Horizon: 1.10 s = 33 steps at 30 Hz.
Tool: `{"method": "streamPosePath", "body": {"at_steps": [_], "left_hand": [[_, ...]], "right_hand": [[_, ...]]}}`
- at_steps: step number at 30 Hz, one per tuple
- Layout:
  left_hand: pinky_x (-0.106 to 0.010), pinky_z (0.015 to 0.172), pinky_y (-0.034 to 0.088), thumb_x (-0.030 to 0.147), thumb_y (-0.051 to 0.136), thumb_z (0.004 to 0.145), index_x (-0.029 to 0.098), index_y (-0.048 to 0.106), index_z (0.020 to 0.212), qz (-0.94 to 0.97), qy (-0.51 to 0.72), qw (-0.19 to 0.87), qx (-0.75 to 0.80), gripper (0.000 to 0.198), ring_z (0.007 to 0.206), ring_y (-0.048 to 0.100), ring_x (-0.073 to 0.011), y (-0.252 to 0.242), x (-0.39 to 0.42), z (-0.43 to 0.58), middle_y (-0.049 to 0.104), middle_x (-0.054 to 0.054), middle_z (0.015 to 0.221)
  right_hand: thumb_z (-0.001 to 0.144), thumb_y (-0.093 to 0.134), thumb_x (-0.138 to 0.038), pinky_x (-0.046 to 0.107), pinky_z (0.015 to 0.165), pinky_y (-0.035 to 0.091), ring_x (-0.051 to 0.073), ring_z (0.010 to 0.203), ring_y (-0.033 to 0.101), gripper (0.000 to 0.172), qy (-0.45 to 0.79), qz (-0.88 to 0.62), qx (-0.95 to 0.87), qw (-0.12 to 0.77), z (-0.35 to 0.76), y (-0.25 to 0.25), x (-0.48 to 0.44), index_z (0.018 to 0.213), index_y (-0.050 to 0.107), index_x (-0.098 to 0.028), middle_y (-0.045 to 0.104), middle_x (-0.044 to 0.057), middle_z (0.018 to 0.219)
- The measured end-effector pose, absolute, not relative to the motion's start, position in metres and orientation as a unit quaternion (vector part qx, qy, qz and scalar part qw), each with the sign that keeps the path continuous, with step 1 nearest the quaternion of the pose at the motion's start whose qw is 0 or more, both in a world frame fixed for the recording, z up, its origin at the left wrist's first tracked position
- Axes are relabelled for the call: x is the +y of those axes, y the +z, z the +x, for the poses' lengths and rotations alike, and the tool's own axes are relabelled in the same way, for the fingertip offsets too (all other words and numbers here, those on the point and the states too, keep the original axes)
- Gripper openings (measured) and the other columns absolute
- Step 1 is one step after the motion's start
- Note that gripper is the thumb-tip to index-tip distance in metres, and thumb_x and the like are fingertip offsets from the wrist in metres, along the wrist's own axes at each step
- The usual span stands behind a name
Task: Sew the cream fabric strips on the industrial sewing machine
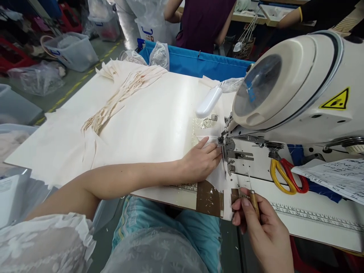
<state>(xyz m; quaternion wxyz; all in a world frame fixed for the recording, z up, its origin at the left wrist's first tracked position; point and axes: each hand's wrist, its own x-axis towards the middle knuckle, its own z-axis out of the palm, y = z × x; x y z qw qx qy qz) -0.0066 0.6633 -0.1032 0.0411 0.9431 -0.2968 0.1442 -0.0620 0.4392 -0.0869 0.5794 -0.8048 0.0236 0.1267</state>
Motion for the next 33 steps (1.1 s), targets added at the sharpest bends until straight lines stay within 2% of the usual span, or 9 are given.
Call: {"method": "streamPosePath", "body": {"at_steps": [5, 9, 12, 15, 22, 26, 33], "left_hand": [[-0.055, 0.115, 0.030, 0.034, 0.044, 0.096, 0.002, 0.060, 0.125, 0.944, 0.135, 0.054, -0.296, 0.046, 0.124, 0.051, -0.0319, -0.101, 0.660, -0.012, 0.058, -0.019, 0.131], [-0.055, 0.113, 0.033, 0.018, 0.042, 0.095, 0.003, 0.061, 0.124, 0.941, 0.146, 0.027, -0.304, 0.038, 0.121, 0.053, -0.0304, -0.101, 0.660, -0.011, 0.060, -0.018, 0.130], [-0.052, 0.112, 0.035, 0.013, 0.042, 0.095, 0.007, 0.063, 0.120, 0.938, 0.155, 0.012, -0.309, 0.033, 0.118, 0.055, -0.0286, -0.103, 0.662, -0.008, 0.062, -0.015, 0.128], [-0.050, 0.111, 0.036, 0.014, 0.043, 0.095, 0.006, 0.062, 0.123, 0.938, 0.152, 0.015, -0.312, 0.035, 0.119, 0.055, -0.0282, -0.104, 0.662, -0.008, 0.061, -0.016, 0.130], [-0.049, 0.112, 0.036, 0.028, 0.047, 0.094, -0.004, 0.056, 0.130, 0.943, 0.124, 0.040, -0.306, 0.049, 0.128, 0.050, -0.0345, -0.102, 0.660, -0.013, 0.055, -0.023, 0.137], [-0.048, 0.113, 0.035, 0.032, 0.048, 0.094, -0.003, 0.055, 0.131, 0.944, 0.114, 0.048, -0.307, 0.052, 0.130, 0.048, -0.0347, -0.102, 0.660, -0.013, 0.053, -0.024, 0.139], [-0.041, 0.117, 0.034, 0.031, 0.049, 0.094, -0.008, 0.050, 0.133, 0.944, 0.093, 0.092, -0.304, 0.056, 0.135, 0.044, -0.0331, -0.103, 0.659, -0.014, 0.050, -0.026, 0.141]], "right_hand": [[0.088, 0.067, -0.052, 0.022, 0.037, 0.046, 0.013, 0.053, 0.057, 0.042, 0.133, -0.790, 0.034, 0.598, -0.061, -0.094, 0.429, 0.113, 0.063, -0.018, 0.065, 0.003, 0.078], [0.088, 0.067, -0.051, 0.021, 0.037, 0.045, 0.013, 0.052, 0.055, 0.042, 0.134, -0.778, 0.044, 0.612, -0.062, -0.094, 0.429, 0.113, 0.063, -0.018, 0.064, 0.003, 0.077], [0.088, 0.068, -0.051, 0.021, 0.037, 0.045, 0.012, 0.052, 0.055, 0.041, 0.136, -0.774, 0.045, 0.616, -0.061, -0.093, 0.430, 0.112, 0.063, -0.018, 0.063, 0.003, 0.077], [0.089, 0.067, -0.050, 0.020, 0.038, 0.045, 0.011, 0.052, 0.055, 0.039, 0.140, -0.776, 0.039, 0.614, -0.061, -0.094, 0.429, 0.112, 0.063, -0.018, 0.063, 0.002, 0.077], [0.089, 0.066, -0.050, 0.020, 0.037, 0.045, 0.011, 0.052, 0.055, 0.040, 0.137, -0.779, 0.034, 0.611, -0.060, -0.094, 0.429, 0.113, 0.063, -0.019, 0.063, 0.002, 0.078], [0.088, 0.067, -0.051, 0.020, 0.037, 0.045, 0.011, 0.051, 0.055, 0.041, 0.129, -0.782, 0.036, 0.608, -0.061, -0.095, 0.429, 0.112, 0.064, -0.019, 0.063, 0.002, 0.077], [0.090, 0.066, -0.050, 0.021, 0.039, 0.046, 0.012, 0.053, 0.056, 0.038, 0.135, -0.780, 0.024, 0.611, -0.062, -0.100, 0.425, 0.114, 0.063, -0.020, 0.063, 0.002, 0.079]]}}
